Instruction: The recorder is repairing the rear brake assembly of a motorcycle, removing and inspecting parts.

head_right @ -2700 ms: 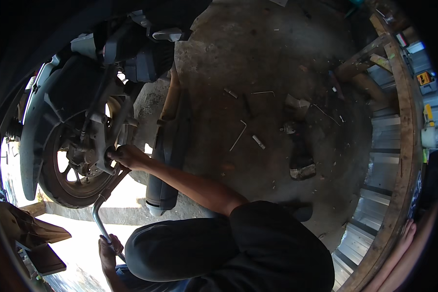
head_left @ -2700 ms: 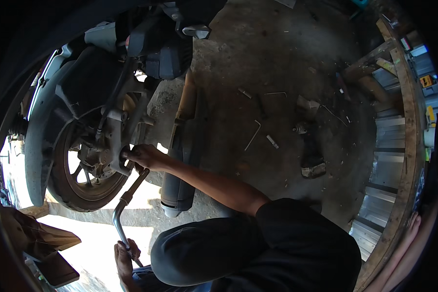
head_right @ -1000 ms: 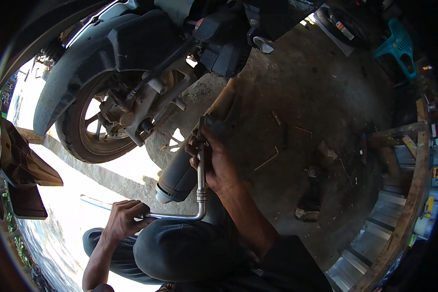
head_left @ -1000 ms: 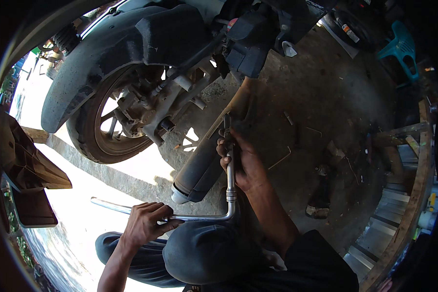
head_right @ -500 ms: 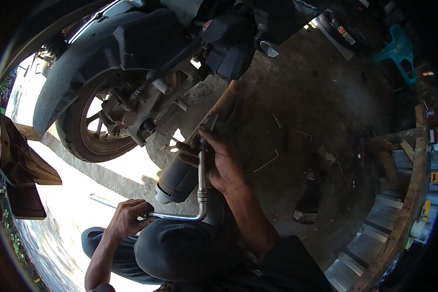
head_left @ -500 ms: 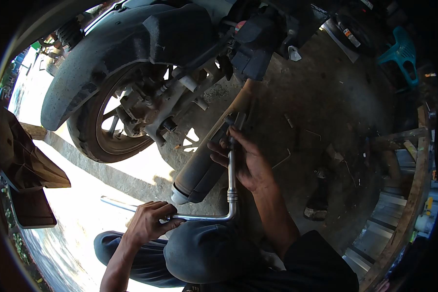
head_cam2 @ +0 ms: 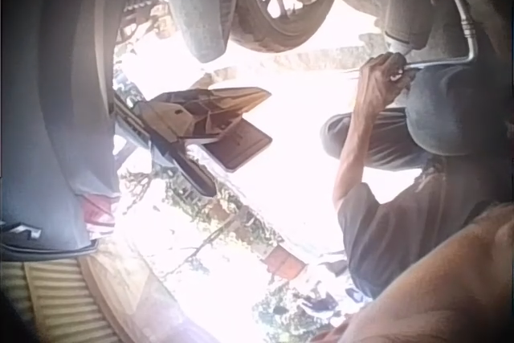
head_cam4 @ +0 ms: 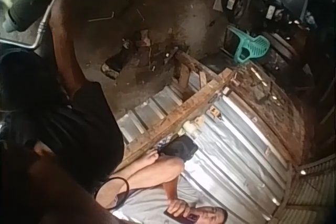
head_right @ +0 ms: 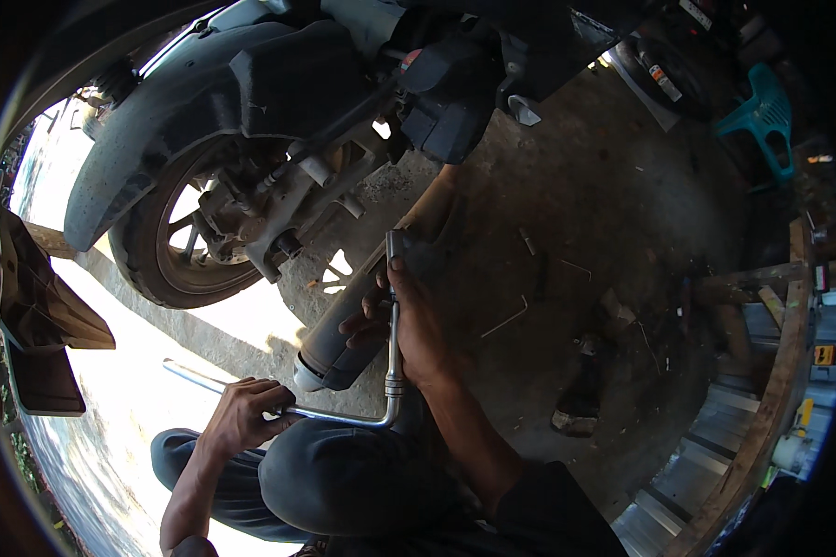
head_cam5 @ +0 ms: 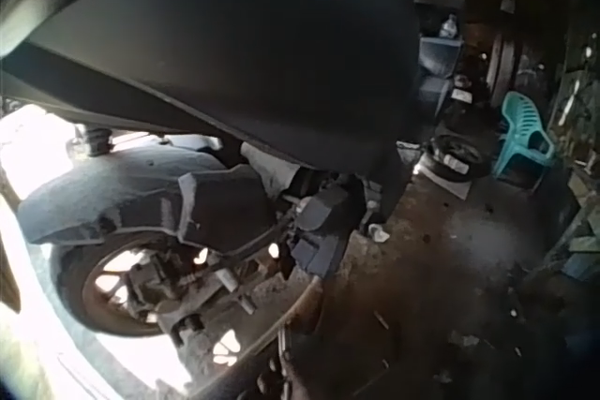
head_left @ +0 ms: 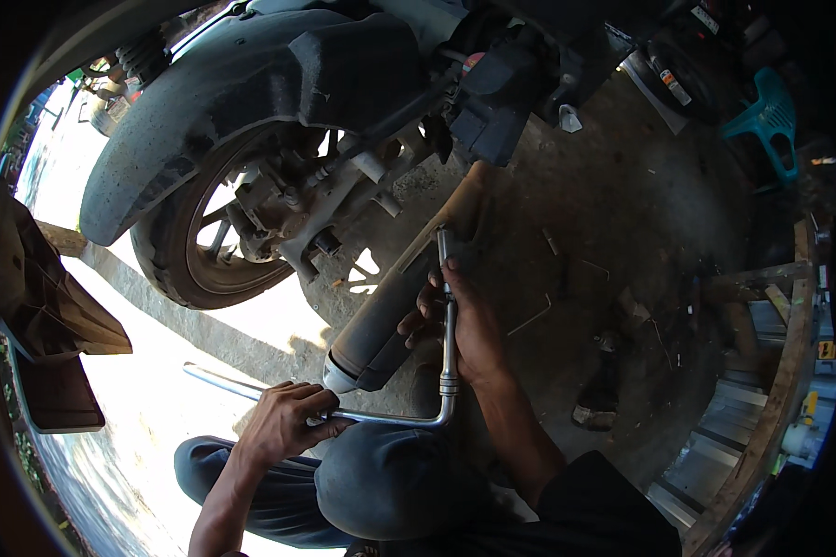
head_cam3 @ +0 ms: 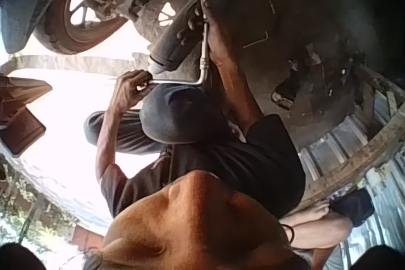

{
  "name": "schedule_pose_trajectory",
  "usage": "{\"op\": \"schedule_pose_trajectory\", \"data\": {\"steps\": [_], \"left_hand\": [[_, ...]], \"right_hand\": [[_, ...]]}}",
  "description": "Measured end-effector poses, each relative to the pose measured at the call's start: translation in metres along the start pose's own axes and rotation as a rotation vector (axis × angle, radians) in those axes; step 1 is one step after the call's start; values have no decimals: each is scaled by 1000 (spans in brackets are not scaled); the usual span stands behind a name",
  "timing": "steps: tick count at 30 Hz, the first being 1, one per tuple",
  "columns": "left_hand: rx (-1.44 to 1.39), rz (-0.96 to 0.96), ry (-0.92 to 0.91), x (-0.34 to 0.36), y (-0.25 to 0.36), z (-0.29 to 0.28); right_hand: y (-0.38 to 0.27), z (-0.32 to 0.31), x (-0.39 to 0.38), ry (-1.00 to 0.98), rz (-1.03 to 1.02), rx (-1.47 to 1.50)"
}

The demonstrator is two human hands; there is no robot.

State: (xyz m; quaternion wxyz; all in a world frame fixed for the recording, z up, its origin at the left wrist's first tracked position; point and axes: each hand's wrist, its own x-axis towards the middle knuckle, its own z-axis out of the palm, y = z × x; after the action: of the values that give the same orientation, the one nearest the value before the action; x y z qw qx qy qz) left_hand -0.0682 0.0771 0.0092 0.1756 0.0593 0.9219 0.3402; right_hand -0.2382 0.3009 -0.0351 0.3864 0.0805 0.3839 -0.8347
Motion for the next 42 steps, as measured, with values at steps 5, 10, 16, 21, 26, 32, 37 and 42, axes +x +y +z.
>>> {"op": "schedule_pose_trajectory", "data": {"steps": [5, 10, 16, 21, 26, 32, 37, 42], "left_hand": [[57, 40, 87, 4, 5, 4], [141, 27, 50, -8, -6, 17], [110, 13, 9, -10, -9, 37], [102, 4, 8, -8, -1, 37], [124, 51, 18, -6, -2, 44], [112, -47, 157, -22, -4, 59], [-20, -80, 167, -9, 10, 66], [-19, -120, 205, 15, 16, 73]], "right_hand": [[-5, 9, -12, 137, -102, -74], [13, 16, -21, 149, -134, -177], [27, -18, -15, 143, -46, -108], [33, -24, -28, 211, -19, -110], [31, -28, -41, 239, -50, -168], [41, -18, -93, -103, -272, -438], [81, -36, -80, -82, -283, -290], [82, -28, -56, 102, -355, 214]]}}
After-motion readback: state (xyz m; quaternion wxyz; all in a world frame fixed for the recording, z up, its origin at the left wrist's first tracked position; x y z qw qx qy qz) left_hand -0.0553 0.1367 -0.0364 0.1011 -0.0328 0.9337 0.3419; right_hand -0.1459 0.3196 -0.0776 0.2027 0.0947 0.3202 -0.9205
